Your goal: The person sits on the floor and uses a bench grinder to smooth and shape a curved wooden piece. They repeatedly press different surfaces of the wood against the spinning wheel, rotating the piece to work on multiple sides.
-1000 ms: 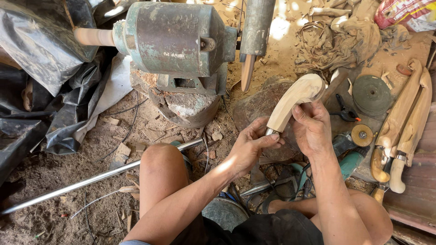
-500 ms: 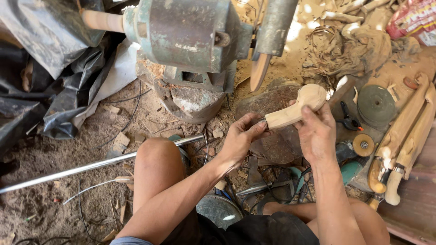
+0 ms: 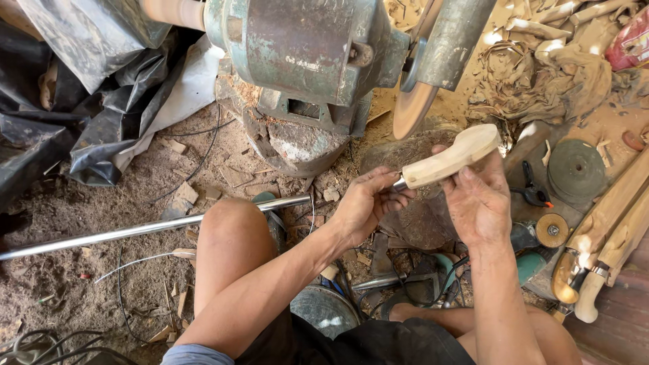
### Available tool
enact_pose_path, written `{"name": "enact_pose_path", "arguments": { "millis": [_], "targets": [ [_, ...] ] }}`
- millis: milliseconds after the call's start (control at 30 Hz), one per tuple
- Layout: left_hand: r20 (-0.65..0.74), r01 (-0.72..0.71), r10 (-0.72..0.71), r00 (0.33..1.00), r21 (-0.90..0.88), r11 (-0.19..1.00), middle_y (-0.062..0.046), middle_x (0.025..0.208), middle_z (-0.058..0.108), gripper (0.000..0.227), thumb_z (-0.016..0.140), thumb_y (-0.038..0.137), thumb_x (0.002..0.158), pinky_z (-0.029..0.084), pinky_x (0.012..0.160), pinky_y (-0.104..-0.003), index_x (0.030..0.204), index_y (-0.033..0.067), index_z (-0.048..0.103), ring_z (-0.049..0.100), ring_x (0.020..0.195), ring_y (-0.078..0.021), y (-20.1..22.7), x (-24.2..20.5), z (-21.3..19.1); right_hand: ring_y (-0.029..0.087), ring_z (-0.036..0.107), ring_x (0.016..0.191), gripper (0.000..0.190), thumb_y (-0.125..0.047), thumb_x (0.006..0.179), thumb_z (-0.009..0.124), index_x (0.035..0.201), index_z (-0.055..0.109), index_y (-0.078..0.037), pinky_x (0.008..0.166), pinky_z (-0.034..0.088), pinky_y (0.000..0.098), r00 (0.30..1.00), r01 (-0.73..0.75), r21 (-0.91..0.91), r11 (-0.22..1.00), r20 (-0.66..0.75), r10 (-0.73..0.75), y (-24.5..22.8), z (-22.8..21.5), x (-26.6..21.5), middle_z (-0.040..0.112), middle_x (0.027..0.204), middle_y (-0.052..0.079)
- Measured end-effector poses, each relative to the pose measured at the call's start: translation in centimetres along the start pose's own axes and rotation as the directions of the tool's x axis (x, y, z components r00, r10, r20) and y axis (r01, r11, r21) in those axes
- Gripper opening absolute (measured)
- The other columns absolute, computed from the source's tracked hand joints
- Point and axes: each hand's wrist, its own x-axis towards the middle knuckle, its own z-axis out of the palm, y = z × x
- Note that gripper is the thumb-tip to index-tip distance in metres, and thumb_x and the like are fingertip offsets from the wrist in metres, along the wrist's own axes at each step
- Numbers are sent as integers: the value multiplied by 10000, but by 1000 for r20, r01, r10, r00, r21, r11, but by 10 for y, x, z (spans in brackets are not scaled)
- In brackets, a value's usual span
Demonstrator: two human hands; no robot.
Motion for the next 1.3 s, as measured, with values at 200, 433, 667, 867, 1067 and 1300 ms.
{"name": "enact_pose_path", "arguments": {
  "millis": [200,433,667,867,1067,1300],
  "targets": [
    [83,112,-104,991,-90,990,-146,933,725,323,467,228,1104,587,740,-284,1183,-61,588,694,822,-188,-1,-7,10,326,642,1272,425,-130,971,705,1354,577,4,1119,521,474,989,-97,2,995,-113,97,15,-9,6,660,1319,188],
    [111,2,-10,994,77,997,-139,1093,696,232,544,107,1066,576,845,-285,1275,9,573,687,947,-180,-6,-11,22,270,641,1178,482,-213,999,720,1405,558,-11,1055,519,431,991,-72,12,997,-113,72,15,-2,8,659,1314,177],
    [226,60,-19,974,-176,983,-176,1076,705,269,522,164,1108,583,855,-308,1265,-49,568,705,938,-211,-9,-9,19,254,653,1204,498,-184,966,682,1403,508,-23,1065,517,419,988,-125,-54,991,-99,119,9,9,8,656,1311,168],
    [31,-82,80,996,65,994,-102,1078,688,383,624,89,1006,588,854,-285,1362,-18,530,697,918,-164,-13,-2,21,223,627,1176,369,-104,989,712,1315,575,3,1096,474,452,989,-46,-55,997,-140,37,15,3,12,657,1220,100],
    [42,-127,130,991,-68,990,-110,1017,685,276,609,119,1051,591,804,-285,1285,-21,561,699,856,-162,-16,18,8,207,625,1170,301,-27,972,702,1255,610,21,1143,472,434,994,13,-104,995,-105,-24,16,0,22,675,1187,90],
    [-38,-123,119,992,-122,985,-91,932,701,115,587,136,1063,589,734,-273,1096,26,589,699,786,-145,-17,39,1,196,660,1083,231,2,1025,688,1240,611,35,1054,567,427,981,58,-213,975,-168,-95,26,-4,32,685,1128,111]
  ]
}}
